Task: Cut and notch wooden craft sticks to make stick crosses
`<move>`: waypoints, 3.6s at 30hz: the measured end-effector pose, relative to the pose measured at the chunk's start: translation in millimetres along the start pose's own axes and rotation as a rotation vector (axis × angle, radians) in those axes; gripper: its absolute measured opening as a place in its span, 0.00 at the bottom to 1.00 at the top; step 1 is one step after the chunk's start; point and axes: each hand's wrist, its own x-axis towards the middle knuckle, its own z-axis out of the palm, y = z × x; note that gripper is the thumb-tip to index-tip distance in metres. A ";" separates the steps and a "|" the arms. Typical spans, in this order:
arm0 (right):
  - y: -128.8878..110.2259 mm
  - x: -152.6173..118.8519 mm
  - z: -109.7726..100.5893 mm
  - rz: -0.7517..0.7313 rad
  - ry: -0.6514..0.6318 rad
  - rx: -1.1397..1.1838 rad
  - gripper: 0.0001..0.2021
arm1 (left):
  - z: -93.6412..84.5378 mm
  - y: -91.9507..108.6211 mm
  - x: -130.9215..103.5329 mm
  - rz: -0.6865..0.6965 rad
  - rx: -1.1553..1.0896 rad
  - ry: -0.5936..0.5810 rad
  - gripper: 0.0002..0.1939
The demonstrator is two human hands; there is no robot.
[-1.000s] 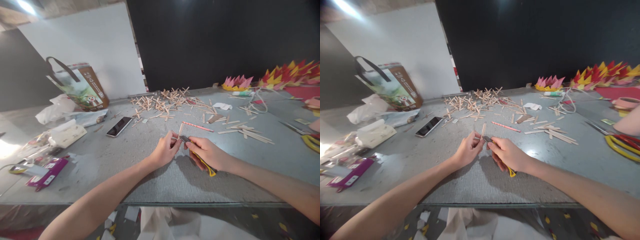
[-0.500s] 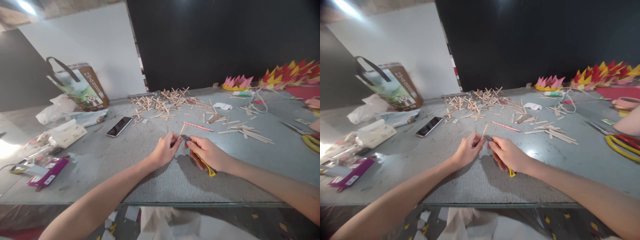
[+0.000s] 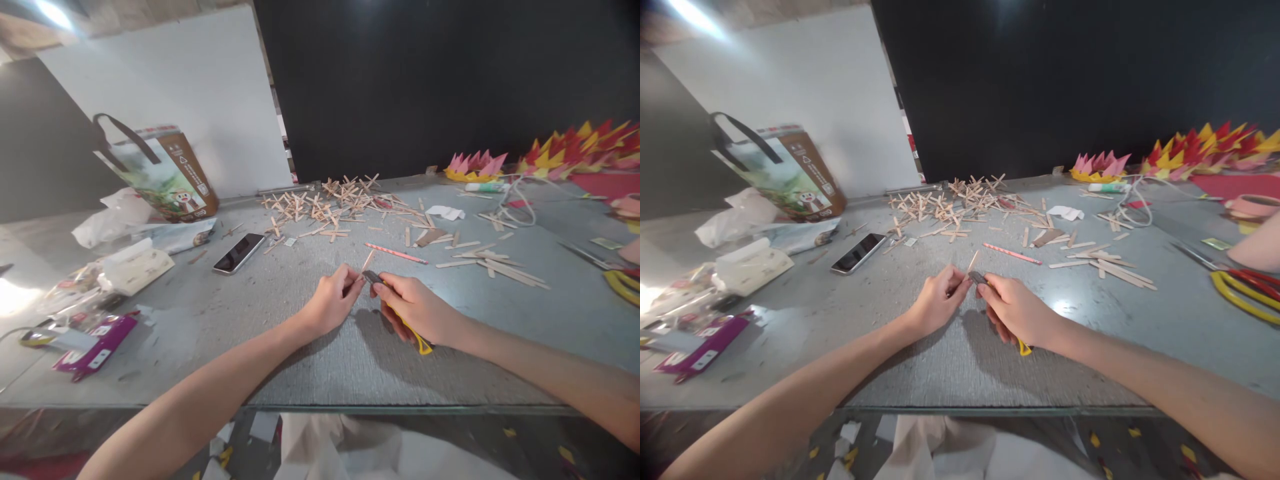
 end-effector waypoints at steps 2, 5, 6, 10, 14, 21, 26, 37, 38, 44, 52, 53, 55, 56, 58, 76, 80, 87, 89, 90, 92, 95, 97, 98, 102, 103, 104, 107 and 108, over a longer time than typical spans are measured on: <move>0.7 0.1 0.3 0.000 0.000 0.001 0.15 | 0.0 0.7 -0.3 0.001 0.009 0.003 0.13; 1.5 0.3 0.6 -0.002 -0.007 0.001 0.15 | 0.2 1.7 -0.6 0.006 0.020 -0.009 0.12; 1.6 0.2 0.7 0.001 -0.008 0.002 0.15 | 0.3 1.9 -0.7 0.008 0.022 -0.009 0.12; 1.6 -0.1 1.2 0.013 -0.008 -0.003 0.15 | 1.0 1.7 -0.7 -0.002 0.033 -0.002 0.13; 5.0 0.6 2.3 0.023 -0.009 0.003 0.17 | 2.1 -0.1 -0.8 -0.008 0.049 -0.008 0.12; 13.0 4.4 3.3 0.087 -0.026 0.019 0.16 | 5.5 -4.2 -0.4 -0.013 0.044 -0.020 0.10; 12.3 5.7 3.1 0.111 -0.041 0.025 0.16 | 5.4 -2.9 -0.3 -0.020 0.072 -0.024 0.09; 10.5 8.1 2.7 0.095 -0.058 0.045 0.16 | 5.6 -1.8 3.1 -0.059 0.063 -0.006 0.10; 9.3 7.7 3.0 0.085 -0.058 0.050 0.16 | 5.6 -3.1 4.9 -0.076 0.047 0.004 0.11; 4.3 -0.4 5.1 0.044 -0.178 0.070 0.20 | -2.6 -17.9 17.5 -0.197 -0.158 0.142 0.14; 0.9 -2.2 -0.9 0.015 -0.192 0.069 0.18 | -11.2 -11.4 14.9 -0.131 -0.294 0.166 0.16; 1.1 -1.9 -1.0 0.018 -0.197 0.076 0.18 | -10.9 -10.3 14.0 -0.117 -0.308 0.168 0.16; 2.0 -1.2 -0.8 0.023 -0.205 0.099 0.18 | -10.1 -8.8 12.6 -0.090 -0.329 0.173 0.16; 2.7 -0.7 -0.6 0.026 -0.208 0.110 0.18 | -9.9 -8.2 12.1 -0.081 -0.337 0.177 0.15; 4.5 0.3 -0.6 0.026 -0.211 0.121 0.18 | -9.7 -7.1 11.1 -0.070 -0.348 0.189 0.15; 3.5 4.0 -6.1 -0.175 0.202 0.187 0.19 | -8.3 10.1 2.7 -0.099 -0.151 -0.048 0.16; 3.0 6.3 -9.2 -0.175 0.293 0.090 0.19 | -8.0 10.0 1.2 -0.093 -0.096 -0.097 0.16; 3.1 6.6 -11.7 -0.144 0.287 0.055 0.17 | -10.0 9.1 1.0 -0.085 -0.129 -0.056 0.21; 0.3 5.6 -11.4 -0.145 0.288 0.055 0.16 | -9.7 11.1 0.9 -0.117 -0.197 -0.009 0.22; -0.9 5.1 -11.1 -0.145 0.284 0.061 0.16 | -9.2 12.3 1.0 -0.140 -0.247 0.016 0.22; -2.5 4.3 -10.2 -0.141 0.271 0.072 0.15 | -8.0 14.1 1.6 -0.176 -0.348 0.069 0.23; -1.8 3.9 -9.2 -0.143 0.253 0.073 0.15 | -7.1 13.7 4.4 -0.198 -0.470 0.160 0.24; -0.3 3.9 -9.2 -0.155 0.247 0.072 0.14 | -8.4 11.1 7.6 -0.227 -0.560 0.237 0.26; 0.2 3.9 -9.2 -0.163 0.246 0.075 0.14 | -9.7 9.4 9.4 -0.240 -0.611 0.278 0.27; 0.9 3.6 -8.8 -0.179 0.252 0.114 0.16 | -14.7 5.5 13.2 -0.208 -0.769 0.302 0.29; 1.1 3.6 -8.3 -0.179 0.261 0.132 0.16 | -14.7 6.1 12.8 -0.182 -0.794 0.249 0.29; 1.4 3.5 -7.6 -0.182 0.269 0.151 0.16 | -13.8 7.5 11.9 -0.154 -0.806 0.183 0.29; 3.8 2.7 -4.3 -0.208 0.287 0.206 0.17 | -6.1 14.8 7.4 -0.089 -0.740 0.007 0.29; 4.8 2.3 -2.9 -0.217 0.288 0.218 0.18 | -2.4 17.4 6.0 -0.085 -0.681 -0.018 0.27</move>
